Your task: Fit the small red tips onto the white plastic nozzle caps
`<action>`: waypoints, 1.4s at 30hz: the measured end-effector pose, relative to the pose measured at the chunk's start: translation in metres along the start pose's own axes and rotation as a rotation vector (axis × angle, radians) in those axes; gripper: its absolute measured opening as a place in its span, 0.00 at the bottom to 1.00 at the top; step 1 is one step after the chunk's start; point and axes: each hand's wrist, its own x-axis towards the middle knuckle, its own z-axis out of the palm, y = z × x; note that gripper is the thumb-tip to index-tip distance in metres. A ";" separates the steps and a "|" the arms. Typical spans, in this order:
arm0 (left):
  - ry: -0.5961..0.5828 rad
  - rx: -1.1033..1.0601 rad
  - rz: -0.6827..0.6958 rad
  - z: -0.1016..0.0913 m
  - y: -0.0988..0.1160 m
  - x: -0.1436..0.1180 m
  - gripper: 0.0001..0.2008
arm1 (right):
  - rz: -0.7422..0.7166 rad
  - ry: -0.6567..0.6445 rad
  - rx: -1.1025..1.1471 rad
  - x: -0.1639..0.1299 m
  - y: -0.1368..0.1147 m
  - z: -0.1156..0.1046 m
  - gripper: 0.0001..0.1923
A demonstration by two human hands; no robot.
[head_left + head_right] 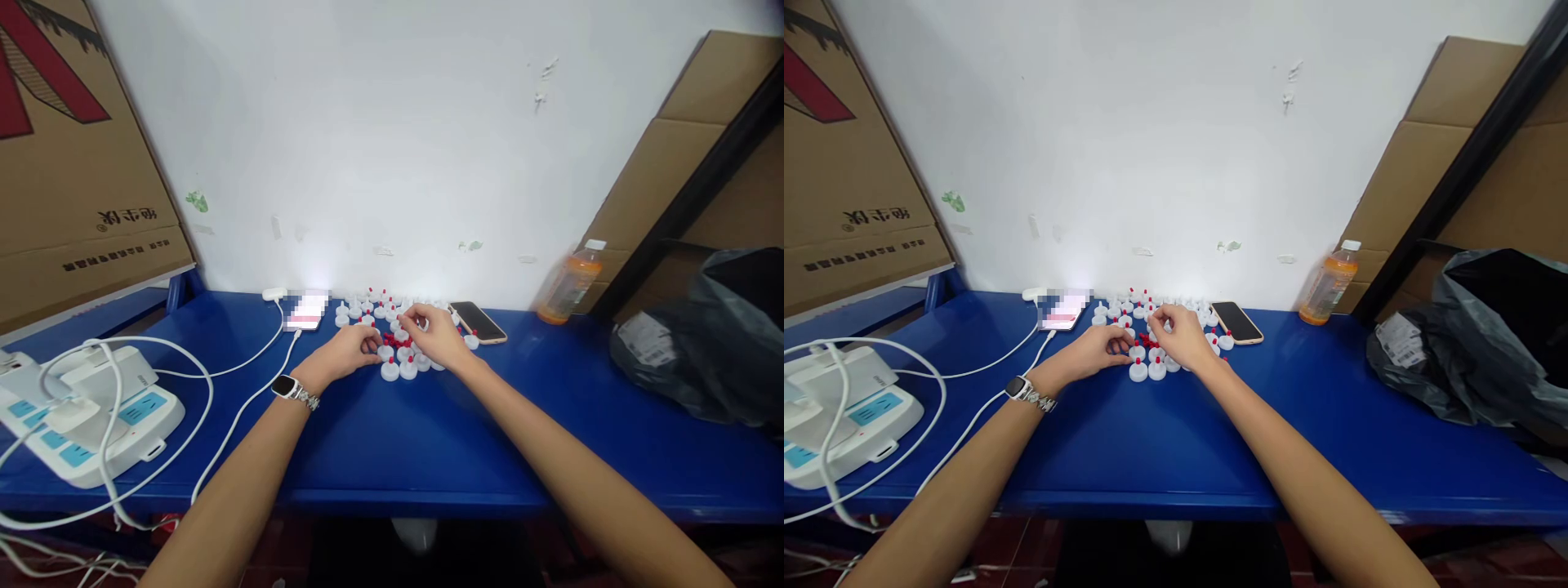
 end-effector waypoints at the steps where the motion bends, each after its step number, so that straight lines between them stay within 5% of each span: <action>1: 0.002 -0.026 -0.004 -0.002 0.000 -0.001 0.15 | -0.004 0.005 -0.018 0.001 0.000 -0.002 0.11; 8: 0.218 0.119 -0.096 -0.036 -0.008 -0.014 0.10 | -0.026 -0.098 -0.176 0.030 0.000 0.004 0.09; 15: 0.125 0.128 -0.197 -0.031 -0.023 -0.015 0.06 | -0.019 -0.327 -0.469 0.087 -0.003 0.050 0.10; 24: 0.113 0.144 -0.186 -0.027 -0.027 -0.013 0.05 | 0.052 -0.338 -0.506 0.118 0.002 0.095 0.08; 27: 0.194 0.191 -0.153 -0.028 -0.023 -0.013 0.07 | 0.072 -0.299 -0.477 0.115 -0.002 0.088 0.10; 32: 0.552 0.272 0.002 -0.027 -0.006 -0.015 0.19 | 0.122 -0.148 -0.150 0.089 -0.013 0.060 0.11; 34: 0.536 0.237 0.037 -0.026 -0.001 -0.014 0.21 | 0.125 -0.119 0.028 0.072 -0.016 0.049 0.12; 37: 0.358 0.163 0.073 -0.023 0.004 -0.012 0.19 | 0.105 -0.115 0.194 0.048 -0.017 0.037 0.15; 42: 0.297 0.123 0.068 -0.017 0.005 -0.010 0.19 | 0.084 -0.084 0.011 0.034 -0.005 0.022 0.17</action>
